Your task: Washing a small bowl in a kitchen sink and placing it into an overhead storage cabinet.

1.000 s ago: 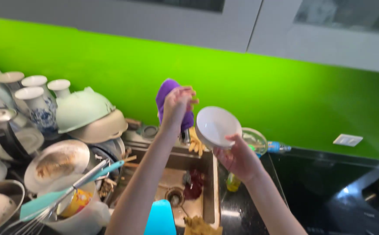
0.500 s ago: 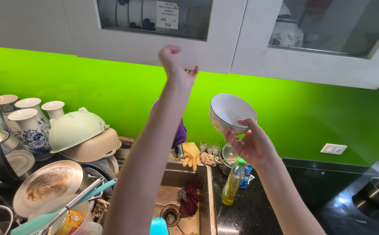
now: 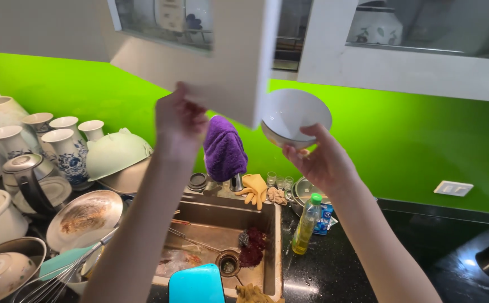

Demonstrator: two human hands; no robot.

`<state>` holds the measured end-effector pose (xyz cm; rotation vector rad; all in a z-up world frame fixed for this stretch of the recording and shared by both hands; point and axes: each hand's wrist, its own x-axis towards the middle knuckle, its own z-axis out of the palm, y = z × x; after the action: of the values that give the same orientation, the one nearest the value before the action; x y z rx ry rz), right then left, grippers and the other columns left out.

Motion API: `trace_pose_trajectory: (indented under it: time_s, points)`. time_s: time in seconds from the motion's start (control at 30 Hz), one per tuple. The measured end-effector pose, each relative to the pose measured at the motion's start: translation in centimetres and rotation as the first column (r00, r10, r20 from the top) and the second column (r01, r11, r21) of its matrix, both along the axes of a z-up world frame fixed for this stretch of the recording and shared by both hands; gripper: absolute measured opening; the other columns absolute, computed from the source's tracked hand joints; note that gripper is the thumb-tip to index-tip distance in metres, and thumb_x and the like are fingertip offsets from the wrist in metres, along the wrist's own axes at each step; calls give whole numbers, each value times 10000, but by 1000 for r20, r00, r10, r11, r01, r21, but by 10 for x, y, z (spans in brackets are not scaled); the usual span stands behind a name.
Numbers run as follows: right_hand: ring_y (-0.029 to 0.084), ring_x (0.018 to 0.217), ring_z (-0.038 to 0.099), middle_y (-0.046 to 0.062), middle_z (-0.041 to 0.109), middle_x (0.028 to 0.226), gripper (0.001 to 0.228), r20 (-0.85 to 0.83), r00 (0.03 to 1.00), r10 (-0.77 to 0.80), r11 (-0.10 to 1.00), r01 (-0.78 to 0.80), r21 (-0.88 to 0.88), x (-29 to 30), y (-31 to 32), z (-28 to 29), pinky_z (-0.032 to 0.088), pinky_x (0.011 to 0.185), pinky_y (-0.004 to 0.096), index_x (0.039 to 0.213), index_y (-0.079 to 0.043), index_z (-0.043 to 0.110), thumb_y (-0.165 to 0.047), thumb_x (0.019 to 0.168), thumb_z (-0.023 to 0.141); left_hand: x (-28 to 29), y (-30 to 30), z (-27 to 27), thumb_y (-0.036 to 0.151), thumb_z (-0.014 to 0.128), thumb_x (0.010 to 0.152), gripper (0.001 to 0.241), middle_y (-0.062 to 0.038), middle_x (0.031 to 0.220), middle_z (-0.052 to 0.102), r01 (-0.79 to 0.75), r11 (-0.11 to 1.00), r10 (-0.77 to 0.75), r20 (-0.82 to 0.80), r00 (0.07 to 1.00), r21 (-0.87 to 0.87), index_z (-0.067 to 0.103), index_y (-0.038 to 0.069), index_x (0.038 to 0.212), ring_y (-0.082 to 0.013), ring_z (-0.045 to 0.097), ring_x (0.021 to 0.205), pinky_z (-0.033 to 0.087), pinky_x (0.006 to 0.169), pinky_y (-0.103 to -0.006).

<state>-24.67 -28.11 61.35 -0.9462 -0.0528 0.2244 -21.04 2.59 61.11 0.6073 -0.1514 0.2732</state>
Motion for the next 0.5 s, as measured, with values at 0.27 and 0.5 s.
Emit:
trace_pose_trajectory:
  time_s: [0.27,0.5]
  points:
    - [276,804,722,279,508,1198,836,73,991,112,993,-114,20,20,26,30,625,687,270,1424,67,243,-159,793,742,-111,69,4,200,580,1073,180,-29,776,580,-37,936,63,65,996,-350,610,30,1019,-111,558,650,466,533,-208]
    - [276,769,724,248,520,1170,834,122,990,73,997,-75,12,40,87,44,610,691,269,1438,40,285,-217,798,754,-148,165,-12,357,676,1080,399,-54,900,570,-68,979,103,181,978,-190,645,-40,1100,-133,519,775,423,605,-228]
